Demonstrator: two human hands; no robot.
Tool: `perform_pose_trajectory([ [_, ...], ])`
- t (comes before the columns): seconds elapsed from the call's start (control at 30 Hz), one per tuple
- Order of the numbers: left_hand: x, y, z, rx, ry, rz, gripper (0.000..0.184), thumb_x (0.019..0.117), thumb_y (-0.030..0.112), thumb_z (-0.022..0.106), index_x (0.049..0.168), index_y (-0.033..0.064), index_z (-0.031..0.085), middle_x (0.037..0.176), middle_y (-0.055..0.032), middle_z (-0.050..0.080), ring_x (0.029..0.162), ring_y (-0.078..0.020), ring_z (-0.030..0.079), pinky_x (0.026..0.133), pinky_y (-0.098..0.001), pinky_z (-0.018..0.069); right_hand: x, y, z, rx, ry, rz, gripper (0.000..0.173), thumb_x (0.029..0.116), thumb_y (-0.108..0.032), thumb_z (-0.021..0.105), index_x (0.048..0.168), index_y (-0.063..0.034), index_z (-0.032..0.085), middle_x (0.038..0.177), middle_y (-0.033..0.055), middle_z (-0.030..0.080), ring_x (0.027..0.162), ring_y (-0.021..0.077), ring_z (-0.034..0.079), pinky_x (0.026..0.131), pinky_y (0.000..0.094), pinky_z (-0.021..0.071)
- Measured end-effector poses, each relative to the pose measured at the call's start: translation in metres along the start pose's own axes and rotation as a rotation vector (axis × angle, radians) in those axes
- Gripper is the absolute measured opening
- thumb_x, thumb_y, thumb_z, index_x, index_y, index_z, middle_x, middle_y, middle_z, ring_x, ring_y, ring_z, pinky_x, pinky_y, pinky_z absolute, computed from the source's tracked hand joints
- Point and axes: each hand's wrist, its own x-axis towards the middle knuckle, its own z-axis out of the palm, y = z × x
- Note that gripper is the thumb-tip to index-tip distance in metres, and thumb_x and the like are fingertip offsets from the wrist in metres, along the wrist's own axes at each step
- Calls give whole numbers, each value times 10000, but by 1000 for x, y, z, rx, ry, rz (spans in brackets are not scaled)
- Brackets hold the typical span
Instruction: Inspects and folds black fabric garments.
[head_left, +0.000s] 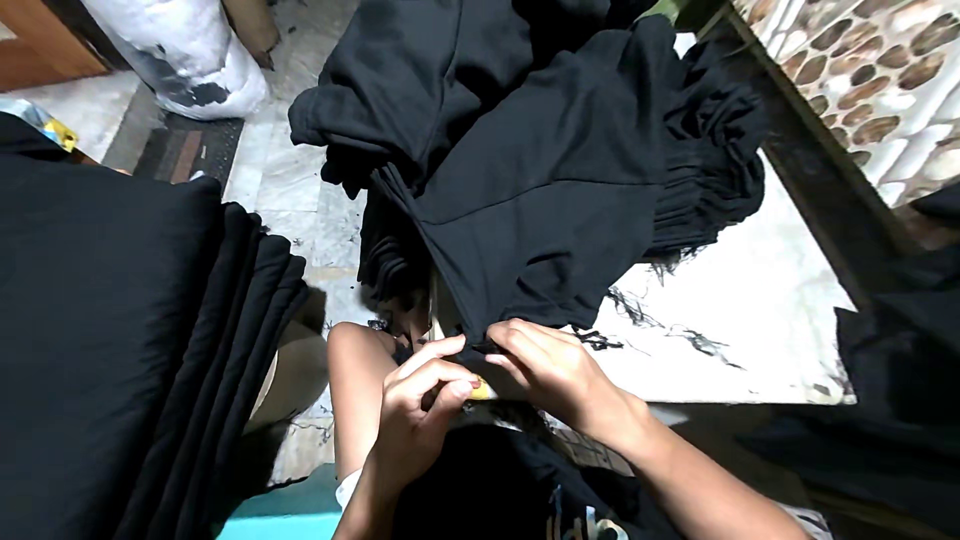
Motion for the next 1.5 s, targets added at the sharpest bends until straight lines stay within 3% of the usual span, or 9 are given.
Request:
perform_pose_trajectory([
  [0.17, 41, -3, -5, -178, -35, -441, 284, 1063, 369, 459, 1090, 123, 598, 872, 151, 676, 809, 53, 646, 762, -182, 550, -5, -5, -11, 182, 180, 17, 237, 1085, -238, 489, 1025, -20, 562, 865, 108, 596, 833, 133, 614, 806, 166, 509],
  [0.3, 113, 29, 2, 37, -325, -406, 363, 1034, 279, 559, 714, 111, 594, 621, 95, 572, 579, 58, 552, 551, -158, 468, -11, -17, -22, 289, 317, 7, 189, 1089, -306, 483, 1177, -139, 474, 1146, 11, 583, 1050, 24, 613, 896, 139, 497],
  [0.37, 153, 38, -17, -161, -39, -230, 229, 1059, 325, 473, 927, 221, 628, 842, 163, 698, 821, 63, 662, 758, -189, 574, -15, -14, -25, 227, 372, 6, 172, 1083, -291, 490, 1185, -159, 448, 1143, -1, 568, 1036, 26, 609, 880, 136, 494],
  [0.5, 220, 1, -52, -385, 351, -192, 496, 1137, 283, 186, 1573, 53, 241, 1520, -120, 484, 1365, -185, 528, 1120, -355, 446, -20, 17, -18, 8, 335, 149, 276, 1070, -346, 511, 1079, -72, 535, 1010, 105, 618, 888, 127, 619, 768, 196, 505],
  [0.63, 189, -1, -36, 113, 309, -95, 428, 1055, 105, 427, 1448, -62, 394, 1415, -156, 536, 1260, -130, 580, 1056, -292, 485, -23, 68, 6, -276, 147, 290, 435, 870, -334, 721, 1085, 43, 690, 994, 262, 657, 700, 364, 664, 569, 443, 533],
  [0.77, 118, -19, -4, 359, 333, 8, 319, 980, 81, 560, 1264, -65, 563, 1228, -122, 614, 1094, -105, 617, 932, -282, 527, -28, 86, 17, -412, 237, 131, 127, 898, -54, 572, 886, -13, 692, 786, 166, 649, 573, 279, 608, 478, 359, 457],
  [1.0, 66, -27, 26, 41, 102, -143, 330, 934, 321, 658, 886, 9, 751, 1283, -101, 636, 1341, -91, 461, 1129, -281, 380, -22, 54, 19, -133, 298, 24, 415, 975, -471, 612, 1088, -78, 542, 963, 121, 556, 711, 168, 564, 583, 219, 468],
  [1.2, 17, -18, -1, 42, 83, -81, 241, 996, 237, 607, 815, 82, 638, 934, 69, 699, 1031, 20, 640, 938, -186, 517, -26, 36, -17, 16, 330, -27, 162, 1069, -171, 497, 1051, -66, 618, 953, 98, 629, 870, 129, 626, 790, 171, 505],
  [1.5, 32, -13, 19, 661, 271, 214, 329, 859, 389, 727, 1051, 142, 624, 1148, -58, 573, 1140, -101, 543, 1004, -213, 420, -14, 17, -38, -99, 260, -141, 244, 1083, -245, 511, 971, -65, 633, 790, 83, 624, 677, 161, 563, 616, 231, 428],
])
